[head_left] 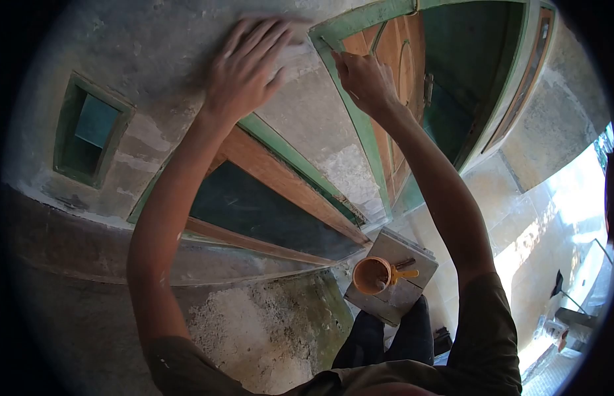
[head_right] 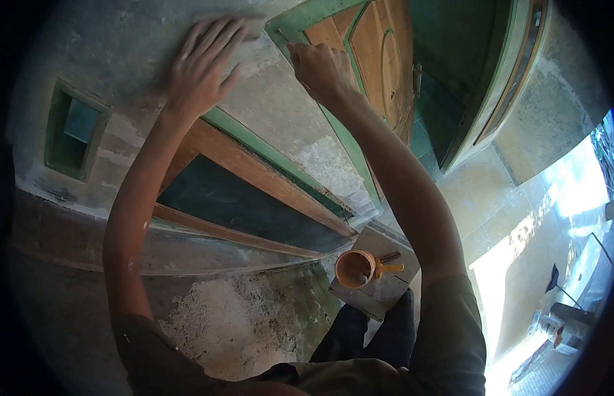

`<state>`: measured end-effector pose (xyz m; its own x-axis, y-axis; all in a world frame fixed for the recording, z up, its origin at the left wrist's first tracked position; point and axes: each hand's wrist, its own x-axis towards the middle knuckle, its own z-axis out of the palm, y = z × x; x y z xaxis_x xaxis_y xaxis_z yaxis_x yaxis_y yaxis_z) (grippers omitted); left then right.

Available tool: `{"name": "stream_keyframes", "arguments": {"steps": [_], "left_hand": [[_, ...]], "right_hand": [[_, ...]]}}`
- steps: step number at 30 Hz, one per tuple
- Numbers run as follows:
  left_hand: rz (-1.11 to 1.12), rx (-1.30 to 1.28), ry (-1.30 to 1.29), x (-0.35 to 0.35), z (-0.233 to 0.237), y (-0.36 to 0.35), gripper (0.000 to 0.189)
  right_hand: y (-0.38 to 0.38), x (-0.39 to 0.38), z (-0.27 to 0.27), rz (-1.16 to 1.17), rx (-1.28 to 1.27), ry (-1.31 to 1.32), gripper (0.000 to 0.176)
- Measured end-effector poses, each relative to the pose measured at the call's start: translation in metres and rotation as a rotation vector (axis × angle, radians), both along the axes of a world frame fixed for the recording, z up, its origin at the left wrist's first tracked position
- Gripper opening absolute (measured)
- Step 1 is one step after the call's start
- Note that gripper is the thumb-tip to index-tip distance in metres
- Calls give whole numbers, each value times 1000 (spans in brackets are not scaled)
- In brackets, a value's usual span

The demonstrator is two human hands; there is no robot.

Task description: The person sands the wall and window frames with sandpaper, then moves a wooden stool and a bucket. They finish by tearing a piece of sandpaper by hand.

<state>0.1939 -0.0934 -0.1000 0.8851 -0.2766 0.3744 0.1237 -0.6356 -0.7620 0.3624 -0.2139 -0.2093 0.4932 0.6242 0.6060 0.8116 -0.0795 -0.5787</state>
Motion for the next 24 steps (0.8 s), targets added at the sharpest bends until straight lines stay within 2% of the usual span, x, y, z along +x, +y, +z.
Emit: {"name": "stream_keyframes", "arguments": {"steps": [3, 6, 10, 14, 17, 19, 21, 24], "left_hand": [[189, -21, 44, -60, 11, 1, 58], [281, -23, 13, -89, 12, 0, 57], [223, -35, -74, -50, -3, -5, 56], [1, -71, -138, 20, -16, -5, 56], [112, -105, -42, 25, -11, -24, 60], [199, -89, 23, 6, -11, -15, 66], [127, -30, -40, -24, -13, 4, 56], [227, -74, -113, -86, -2, 11, 58]], "right_hand": [[5, 1, -5, -4, 20, 5, 43], [3, 1, -2, 8, 22, -7, 45], [3, 1, -5, 25, 37, -23, 46], [9, 1, -9, 3, 69, -15, 43], [7, -1, -8, -56, 37, -34, 42], [3, -2, -5, -42, 33, 8, 43], [4, -3, -4, -39, 31, 11, 44], [5, -4, -2, -31, 5, 88, 44]]}}
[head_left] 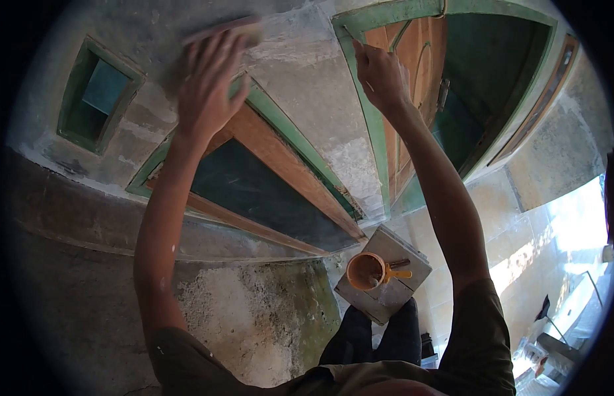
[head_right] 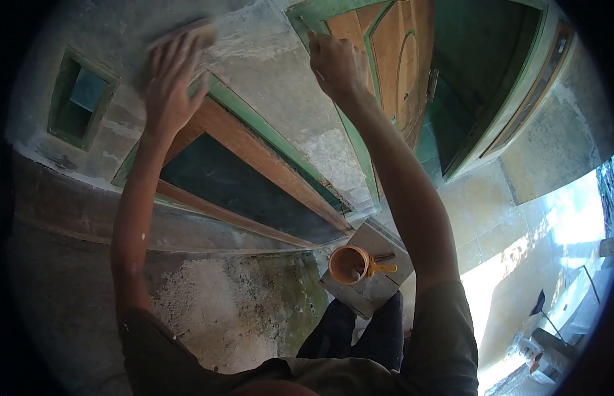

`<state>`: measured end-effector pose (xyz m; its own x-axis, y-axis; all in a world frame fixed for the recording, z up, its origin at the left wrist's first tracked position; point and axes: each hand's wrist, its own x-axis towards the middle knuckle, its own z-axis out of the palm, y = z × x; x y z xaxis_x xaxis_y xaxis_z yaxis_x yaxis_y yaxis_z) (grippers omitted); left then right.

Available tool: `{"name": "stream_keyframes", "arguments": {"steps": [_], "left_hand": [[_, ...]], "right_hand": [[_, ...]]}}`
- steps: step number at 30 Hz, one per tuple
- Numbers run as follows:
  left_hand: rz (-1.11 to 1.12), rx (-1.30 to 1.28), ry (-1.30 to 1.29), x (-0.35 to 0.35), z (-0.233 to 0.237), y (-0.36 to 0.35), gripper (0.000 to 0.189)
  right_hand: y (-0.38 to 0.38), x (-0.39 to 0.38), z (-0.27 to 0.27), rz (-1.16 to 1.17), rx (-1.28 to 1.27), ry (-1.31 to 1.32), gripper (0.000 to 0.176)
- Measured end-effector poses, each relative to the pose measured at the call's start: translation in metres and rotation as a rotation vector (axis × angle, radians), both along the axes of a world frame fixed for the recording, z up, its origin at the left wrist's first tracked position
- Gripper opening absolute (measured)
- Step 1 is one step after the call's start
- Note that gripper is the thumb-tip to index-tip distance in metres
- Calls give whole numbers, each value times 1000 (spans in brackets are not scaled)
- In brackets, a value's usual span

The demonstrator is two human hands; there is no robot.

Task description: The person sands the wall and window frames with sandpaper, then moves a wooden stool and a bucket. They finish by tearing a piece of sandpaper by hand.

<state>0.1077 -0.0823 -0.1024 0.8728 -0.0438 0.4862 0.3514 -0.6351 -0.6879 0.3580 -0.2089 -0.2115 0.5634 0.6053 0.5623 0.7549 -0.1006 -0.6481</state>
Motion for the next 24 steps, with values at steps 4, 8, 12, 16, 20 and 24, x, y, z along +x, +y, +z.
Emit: {"name": "stream_keyframes", "arguments": {"steps": [4, 8, 12, 16, 20, 24], "left_hand": [[82, -100, -177, -25, -42, -7, 63], [121, -241, -72, 9, -108, -12, 69], [135, -313, 64, 82, -145, -32, 72], [32, -216, 60, 103, -146, -33, 70], [184, -252, 137, 50, -115, -27, 68], [222, -203, 37, 13, -102, -18, 71]], "right_hand": [[0, 0, -4, 22, 17, 8, 44], [-2, 2, -2, 18, 26, -30, 46], [3, 4, -9, 4, -15, 7, 48], [8, 8, -12, 41, 105, -97, 51], [3, 7, -7, 57, 17, 10, 50], [2, 7, -5, 94, -6, 39, 47]]}}
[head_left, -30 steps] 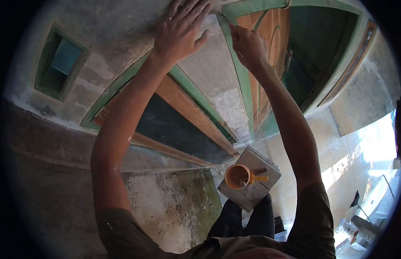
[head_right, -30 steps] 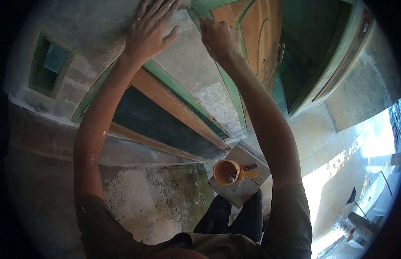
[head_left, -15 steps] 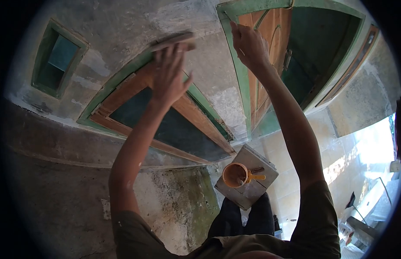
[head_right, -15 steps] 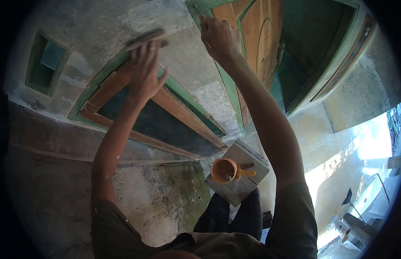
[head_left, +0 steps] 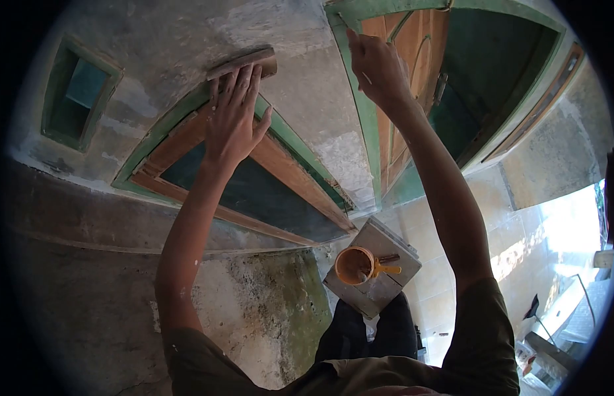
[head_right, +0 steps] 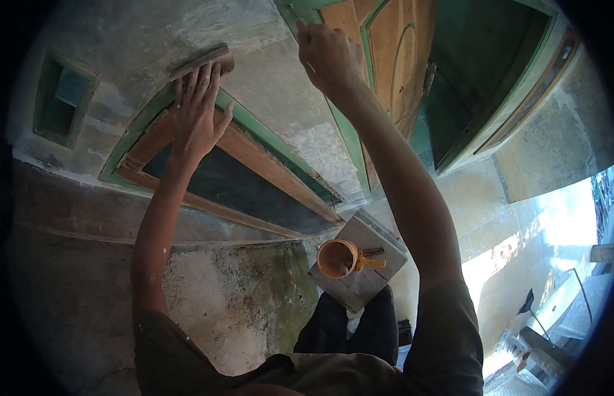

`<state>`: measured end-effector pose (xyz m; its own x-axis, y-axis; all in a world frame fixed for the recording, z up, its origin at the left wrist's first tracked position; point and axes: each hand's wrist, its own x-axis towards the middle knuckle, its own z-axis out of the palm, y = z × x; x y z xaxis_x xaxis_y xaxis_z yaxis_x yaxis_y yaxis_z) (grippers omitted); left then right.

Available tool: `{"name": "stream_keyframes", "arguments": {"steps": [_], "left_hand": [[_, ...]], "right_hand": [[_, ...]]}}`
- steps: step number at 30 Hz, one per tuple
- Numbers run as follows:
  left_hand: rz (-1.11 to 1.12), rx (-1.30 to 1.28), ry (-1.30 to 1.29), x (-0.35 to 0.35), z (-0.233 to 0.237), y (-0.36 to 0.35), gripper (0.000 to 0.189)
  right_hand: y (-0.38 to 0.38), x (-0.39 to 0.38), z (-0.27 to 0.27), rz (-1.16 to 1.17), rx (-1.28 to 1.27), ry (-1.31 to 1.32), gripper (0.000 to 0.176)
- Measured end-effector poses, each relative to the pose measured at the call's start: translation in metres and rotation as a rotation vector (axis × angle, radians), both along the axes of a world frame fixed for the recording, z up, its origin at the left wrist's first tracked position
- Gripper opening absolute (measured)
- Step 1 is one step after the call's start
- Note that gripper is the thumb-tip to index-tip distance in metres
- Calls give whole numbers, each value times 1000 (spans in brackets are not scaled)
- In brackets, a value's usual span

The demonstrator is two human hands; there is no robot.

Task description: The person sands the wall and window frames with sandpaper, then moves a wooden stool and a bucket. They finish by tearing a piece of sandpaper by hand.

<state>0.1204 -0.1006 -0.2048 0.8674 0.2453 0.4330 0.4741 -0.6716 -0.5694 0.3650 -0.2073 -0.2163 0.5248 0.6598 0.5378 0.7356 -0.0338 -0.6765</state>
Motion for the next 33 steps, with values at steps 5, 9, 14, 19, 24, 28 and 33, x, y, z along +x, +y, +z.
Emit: {"name": "stream_keyframes", "arguments": {"steps": [5, 9, 14, 19, 24, 28, 33], "left_hand": [[-51, -22, -103, 49, -18, -13, 76], [-144, -28, -49, 91, -25, -22, 77], [-87, 21, 28, 45, -11, -5, 73], [6, 64, -98, 16, -11, -11, 71], [-99, 2, -101, 82, -32, -21, 70], [-197, 2, 4, 105, -37, -20, 66], [-58, 48, 20, 51, -11, -8, 70]], "right_hand": [[4, 4, -6, 51, 42, 1, 42], [3, 8, -12, 157, 317, -159, 37], [1, 8, -7, 163, 236, -133, 36], [7, 6, -6, 59, 66, -75, 44], [-1, 4, -3, 71, 56, -30, 36], [5, 10, -10, 64, 186, -181, 24], [8, 8, -10, 84, 130, -167, 22]]}}
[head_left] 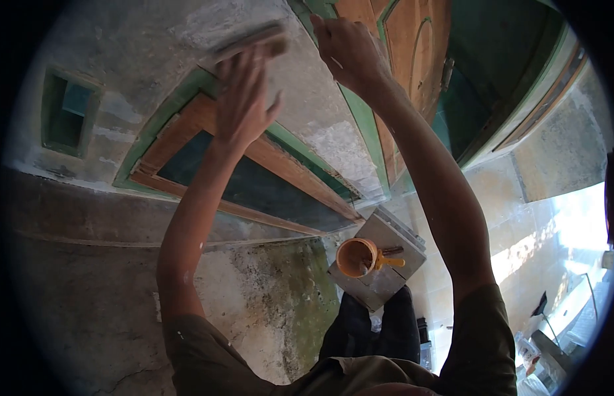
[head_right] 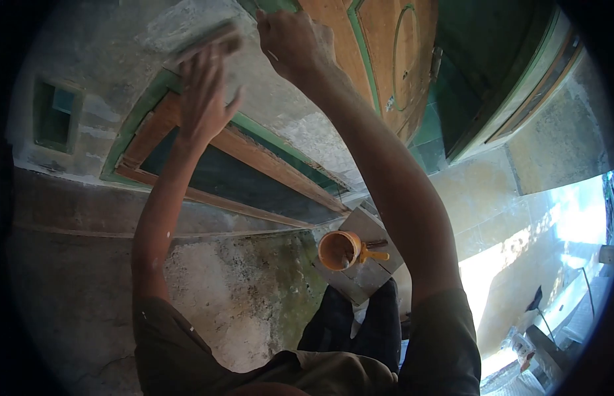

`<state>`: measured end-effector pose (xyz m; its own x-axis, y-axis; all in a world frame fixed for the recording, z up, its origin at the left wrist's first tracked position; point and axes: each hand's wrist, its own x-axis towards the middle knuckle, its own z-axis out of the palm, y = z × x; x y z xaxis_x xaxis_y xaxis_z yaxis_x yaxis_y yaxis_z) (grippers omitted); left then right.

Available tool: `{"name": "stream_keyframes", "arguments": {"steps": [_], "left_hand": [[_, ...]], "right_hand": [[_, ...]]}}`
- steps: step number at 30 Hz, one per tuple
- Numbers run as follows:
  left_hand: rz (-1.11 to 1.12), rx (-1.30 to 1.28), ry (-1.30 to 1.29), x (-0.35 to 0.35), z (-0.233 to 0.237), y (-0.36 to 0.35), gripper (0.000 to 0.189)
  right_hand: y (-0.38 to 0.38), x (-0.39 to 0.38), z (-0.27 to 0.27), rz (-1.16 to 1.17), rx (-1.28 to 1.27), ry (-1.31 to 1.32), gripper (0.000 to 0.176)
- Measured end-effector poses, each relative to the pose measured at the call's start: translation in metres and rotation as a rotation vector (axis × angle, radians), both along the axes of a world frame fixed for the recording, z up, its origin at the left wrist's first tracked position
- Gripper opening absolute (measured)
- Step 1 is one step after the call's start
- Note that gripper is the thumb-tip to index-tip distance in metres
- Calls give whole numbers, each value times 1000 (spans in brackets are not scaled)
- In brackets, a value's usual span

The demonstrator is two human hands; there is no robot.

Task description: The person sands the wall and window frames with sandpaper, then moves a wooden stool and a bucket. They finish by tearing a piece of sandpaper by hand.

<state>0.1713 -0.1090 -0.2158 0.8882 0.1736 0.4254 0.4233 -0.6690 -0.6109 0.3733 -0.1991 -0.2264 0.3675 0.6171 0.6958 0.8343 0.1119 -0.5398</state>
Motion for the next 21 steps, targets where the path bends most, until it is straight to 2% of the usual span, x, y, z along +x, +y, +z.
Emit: {"name": "stream_keyframes", "arguments": {"steps": [1, 2, 4, 5, 7, 9, 11, 14, 15, 16, 18, 19, 20, 21], "left_hand": [[-1, 11, 13, -17, 7, 3, 70], [46, 33, -71, -34, 12, 5, 74], [95, 54, -153, -39, 18, 4, 77], [93, 37, -189, -39, 16, 4, 79], [102, 32, -239, -29, 10, 1, 79], [74, 3, -182, -10, 0, 0, 77], [41, -24, -135, 10, -8, -4, 75], [-8, 30, -61, 14, -7, -3, 71], [-8, 36, 5, 7, -3, 0, 69], [-7, 40, 74, -2, 1, 2, 67], [29, 77, 67, -29, 13, 8, 66], [60, 84, 36, -47, 21, 18, 66], [88, 91, 2, -63, 29, 25, 67], [60, 97, -124, -75, 40, 26, 66]], "right_hand": [[-4, -1, 5, 11, -106, 96, 22], [-6, -2, 8, 12, -98, 107, 22], [-7, -2, 9, 25, -133, 109, 47], [-5, -1, 6, 31, -134, 115, 47], [0, 3, -1, 22, -52, -16, 19], [3, 8, -4, 21, -66, -41, 17], [-1, 12, 1, 15, -76, -75, 18], [-18, 11, 21, 134, -285, 37, 22], [-7, 15, 6, 160, -31, 34, 31], [-7, 16, 7, 132, -10, -81, 30], [-20, 16, 19, 343, -241, 267, 37], [-11, 24, 4, 356, -239, 263, 37], [5, 38, -23, 431, -9, 74, 22], [15, 46, -36, 498, 220, -116, 41]]}}
